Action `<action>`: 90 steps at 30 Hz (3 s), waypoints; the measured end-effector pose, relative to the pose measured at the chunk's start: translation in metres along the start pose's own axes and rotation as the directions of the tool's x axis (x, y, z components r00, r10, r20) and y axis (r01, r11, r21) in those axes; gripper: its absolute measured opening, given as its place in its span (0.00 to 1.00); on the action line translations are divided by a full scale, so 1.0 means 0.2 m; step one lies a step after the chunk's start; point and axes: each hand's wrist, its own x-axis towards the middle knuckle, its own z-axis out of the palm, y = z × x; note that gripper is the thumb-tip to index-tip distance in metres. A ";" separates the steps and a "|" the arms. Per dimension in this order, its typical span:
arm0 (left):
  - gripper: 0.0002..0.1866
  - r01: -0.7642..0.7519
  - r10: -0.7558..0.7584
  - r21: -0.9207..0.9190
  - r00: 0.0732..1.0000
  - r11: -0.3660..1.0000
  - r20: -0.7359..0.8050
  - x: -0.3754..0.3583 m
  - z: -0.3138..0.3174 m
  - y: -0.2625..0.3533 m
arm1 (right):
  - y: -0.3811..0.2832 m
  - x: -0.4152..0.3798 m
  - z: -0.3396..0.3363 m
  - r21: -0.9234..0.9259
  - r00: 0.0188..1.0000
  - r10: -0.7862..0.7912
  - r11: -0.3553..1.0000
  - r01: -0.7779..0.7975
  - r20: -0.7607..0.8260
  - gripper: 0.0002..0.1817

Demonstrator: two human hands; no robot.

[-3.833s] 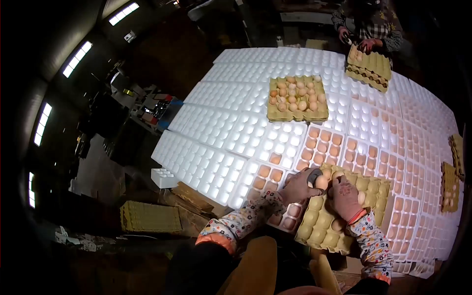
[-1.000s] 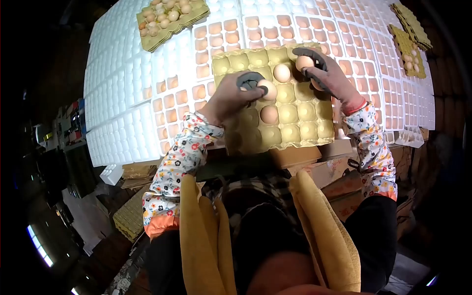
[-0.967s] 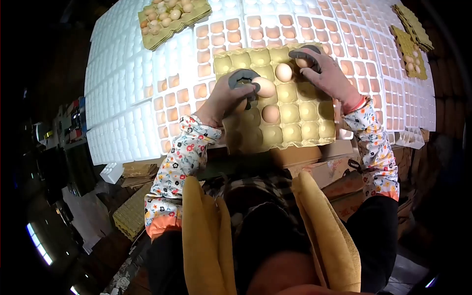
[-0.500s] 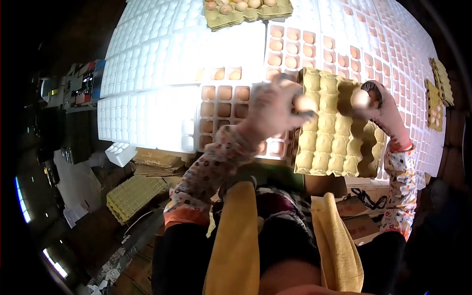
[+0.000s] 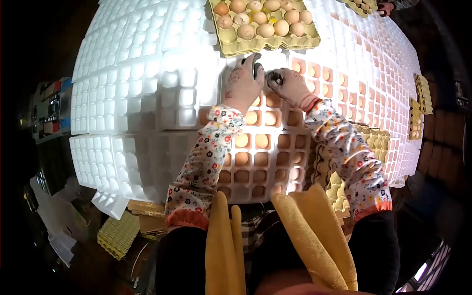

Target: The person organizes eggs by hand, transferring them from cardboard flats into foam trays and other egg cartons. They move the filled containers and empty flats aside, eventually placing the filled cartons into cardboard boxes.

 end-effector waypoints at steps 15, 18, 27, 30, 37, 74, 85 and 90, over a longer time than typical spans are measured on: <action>0.34 -0.206 0.240 -0.157 0.940 0.966 0.242 -0.66 0.22 0.40 | 1.06 -1.86 -0.44 0.060 0.440 0.431 0.765 -0.641 -0.788 0.35; 0.46 -0.290 0.380 -0.278 0.848 0.916 0.369 -1.12 0.44 0.60 | 1.26 -2.10 -0.43 0.380 0.643 0.749 0.648 -0.660 -0.160 0.34; 0.34 -0.651 0.666 -0.154 0.701 0.743 0.254 -0.94 0.53 1.37 | 2.35 -2.60 -0.40 0.188 0.351 0.502 0.745 -0.640 -0.791 0.19; 0.39 -0.709 0.606 0.222 0.694 0.669 0.390 -1.14 0.76 1.27 | 3.74 -2.89 -0.16 -0.231 0.299 0.600 0.191 -0.954 -0.742 0.15; 0.33 -0.711 0.661 0.154 0.698 0.686 0.274 -1.27 0.76 1.35 | 2.89 -2.73 -0.40 0.877 0.218 0.885 0.449 -0.170 -0.410 0.27; 0.16 -0.738 0.400 0.441 0.658 0.511 0.639 -1.22 0.91 1.60 | 1.32 -1.99 -0.40 -0.487 0.969 -0.098 0.873 -0.025 -0.225 0.33; 0.30 -0.705 0.228 0.545 0.683 0.454 0.694 0.21 1.24 1.37 | 1.61 -0.80 -0.93 0.296 0.872 0.094 0.953 0.061 -0.481 0.33; 0.40 -0.694 0.156 0.430 0.611 0.577 0.776 0.53 1.33 1.20 | 1.73 -0.11 -0.99 -0.239 0.955 0.076 0.960 -0.148 -0.287 0.37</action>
